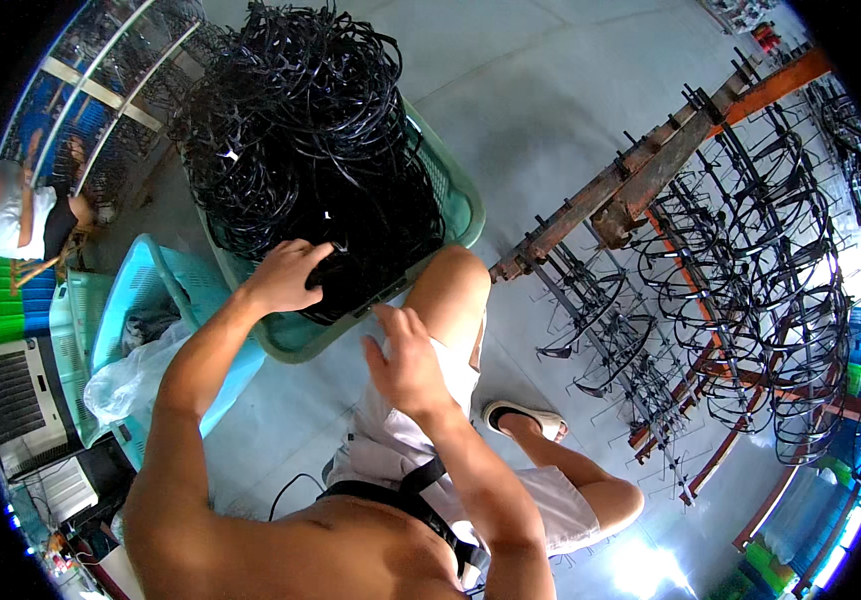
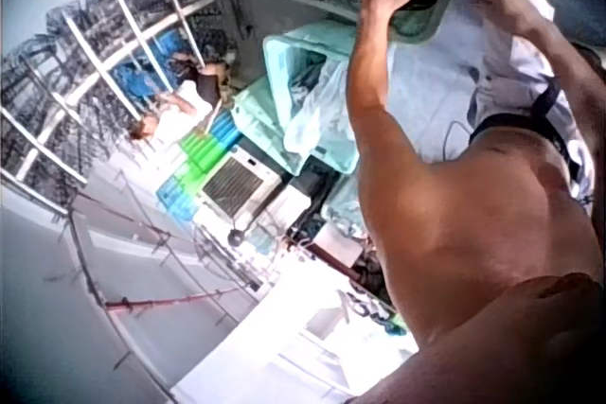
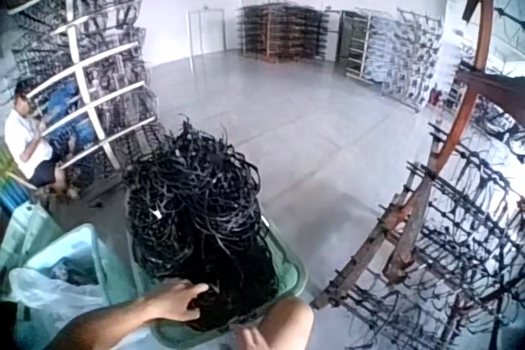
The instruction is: The person sits on a low stool and repeatedly picks up black cables from a green basket, untangles them, and hangs them on a metal rack. The person handles the cables one at a time and places them on the rack in front of them.
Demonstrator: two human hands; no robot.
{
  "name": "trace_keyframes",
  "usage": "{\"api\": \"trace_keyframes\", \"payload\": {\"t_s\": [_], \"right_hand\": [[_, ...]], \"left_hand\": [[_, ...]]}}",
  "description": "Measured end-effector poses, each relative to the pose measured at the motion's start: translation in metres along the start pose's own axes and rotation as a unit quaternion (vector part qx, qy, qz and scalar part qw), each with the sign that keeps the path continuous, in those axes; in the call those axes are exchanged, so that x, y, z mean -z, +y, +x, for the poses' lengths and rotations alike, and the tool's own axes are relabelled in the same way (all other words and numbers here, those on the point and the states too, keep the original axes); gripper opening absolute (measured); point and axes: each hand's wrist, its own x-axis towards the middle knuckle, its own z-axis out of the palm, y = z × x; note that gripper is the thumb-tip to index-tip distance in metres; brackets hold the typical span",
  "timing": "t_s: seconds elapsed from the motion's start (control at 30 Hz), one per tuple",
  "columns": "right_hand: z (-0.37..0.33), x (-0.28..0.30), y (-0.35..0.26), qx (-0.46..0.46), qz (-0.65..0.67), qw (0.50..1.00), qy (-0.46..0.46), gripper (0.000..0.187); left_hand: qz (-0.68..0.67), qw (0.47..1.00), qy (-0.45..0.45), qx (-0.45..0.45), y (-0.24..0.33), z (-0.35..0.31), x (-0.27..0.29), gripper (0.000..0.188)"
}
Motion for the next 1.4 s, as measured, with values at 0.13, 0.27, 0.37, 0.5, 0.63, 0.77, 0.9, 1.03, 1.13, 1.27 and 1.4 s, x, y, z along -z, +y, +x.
{"api": "trace_keyframes", "payload": {"t_s": [0.13, 0.27, 0.37, 0.5, 0.63, 0.77, 0.9, 1.03, 1.13, 1.27, 1.4], "right_hand": [[0.042, -0.055, 0.003, 0.055, -0.085, 0.994, 0.028, 0.051], [0.062, -0.08, 0.014, -0.114, 0.314, 0.94, 0.076, 0.046], [0.068, -0.068, 0.013, -0.087, 0.271, 0.951, 0.119, 0.05], [0.067, -0.056, 0.017, 0.011, 0.141, 0.978, 0.156, 0.056], [0.067, -0.01, -0.007, -0.203, 0.638, 0.743, 0.014, 0.043], [0.066, 0.004, 0.005, 0.121, -0.047, 0.976, 0.176, 0.043], [0.06, 0.019, 0.016, 0.03, 0.097, 0.991, -0.092, 0.054], [0.055, 0.023, 0.013, -0.06, 0.157, 0.973, -0.16, 0.06], [0.059, 0.009, 0.024, -0.006, 0.168, 0.976, -0.142, 0.052], [0.066, 0.02, 0.018, -0.104, 0.32, 0.914, -0.225, 0.032], [0.061, 0.055, 0.039, -0.17, 0.674, 0.717, -0.052, 0.027]], "left_hand": [[-0.2, 0.968, 0.092, 0.117, 0.016, -0.021, 0.051, 0.053], [-0.24, 0.953, 0.138, 0.125, 0.032, -0.043, 0.056, 0.051], [-0.316, 0.931, 0.136, 0.125, 0.047, -0.053, 0.049, 0.052], [-0.233, 0.95, 0.196, 0.063, 0.062, -0.054, 0.026, 0.063], [-0.064, 0.973, 0.219, 0.039, 0.073, -0.051, 0.024, 0.063], [-0.203, 0.96, 0.18, 0.066, 0.077, -0.045, 0.026, 0.055], [-0.352, 0.91, 0.175, 0.134, 0.075, -0.038, 0.025, 0.047], [-0.23, 0.923, 0.279, 0.133, 0.066, -0.027, 0.011, 0.045], [-0.268, 0.905, 0.277, 0.178, 0.062, -0.017, 0.006, 0.046], [-0.355, 0.91, 0.187, 0.109, 0.028, -0.021, 0.003, 0.055], [-0.38, 0.895, 0.134, 0.19, -0.007, -0.021, 0.018, 0.039]]}}
